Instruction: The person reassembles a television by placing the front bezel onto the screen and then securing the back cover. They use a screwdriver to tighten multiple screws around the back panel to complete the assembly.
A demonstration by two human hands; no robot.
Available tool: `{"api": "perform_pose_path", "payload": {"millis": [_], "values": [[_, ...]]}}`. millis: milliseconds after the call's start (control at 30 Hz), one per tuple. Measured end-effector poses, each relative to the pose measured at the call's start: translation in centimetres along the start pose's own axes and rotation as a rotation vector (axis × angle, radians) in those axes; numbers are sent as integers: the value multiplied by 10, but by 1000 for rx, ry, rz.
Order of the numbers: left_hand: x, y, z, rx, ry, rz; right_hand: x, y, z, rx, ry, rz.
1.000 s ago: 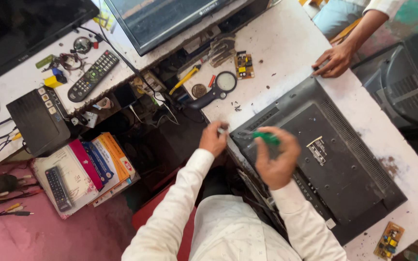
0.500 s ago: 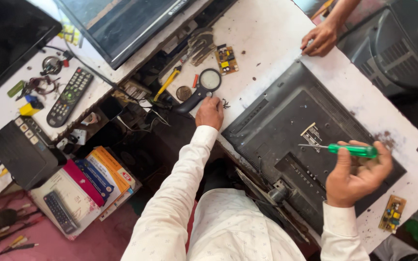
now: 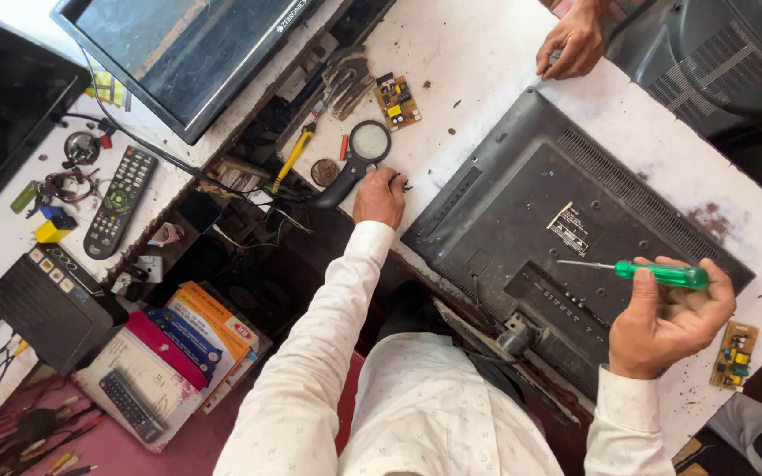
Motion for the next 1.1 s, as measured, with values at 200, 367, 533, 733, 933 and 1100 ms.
{"api": "perform_pose_path", "payload": {"millis": [200, 367, 533, 733, 933, 1100], "values": [[5, -11, 11, 14, 21, 55, 0, 0, -8, -26, -33, 33], [5, -21, 24, 48, -32, 68, 1, 8, -15, -70, -45, 40], [5, -36, 32, 132, -52, 162, -7, 34, -25, -147, -92, 36], [-18, -1, 20, -18, -248, -55, -1, 88, -34, -137, -16, -21], [-61, -45, -50, 410, -8, -1018, -4, 129, -49, -150, -180, 349], [-171, -137, -169, 953, 95, -1210, 21, 130, -75, -97, -180, 313]]}}
Point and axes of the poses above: each hand's wrist, its own z-axis towards the middle knuckle, its own y-axis out of the back of the hand, x = y × z, the point moved 9 cm from there along z, towards the middle knuckle, and after that the axes turned 12 degrees about x, right-handed, at the moved point
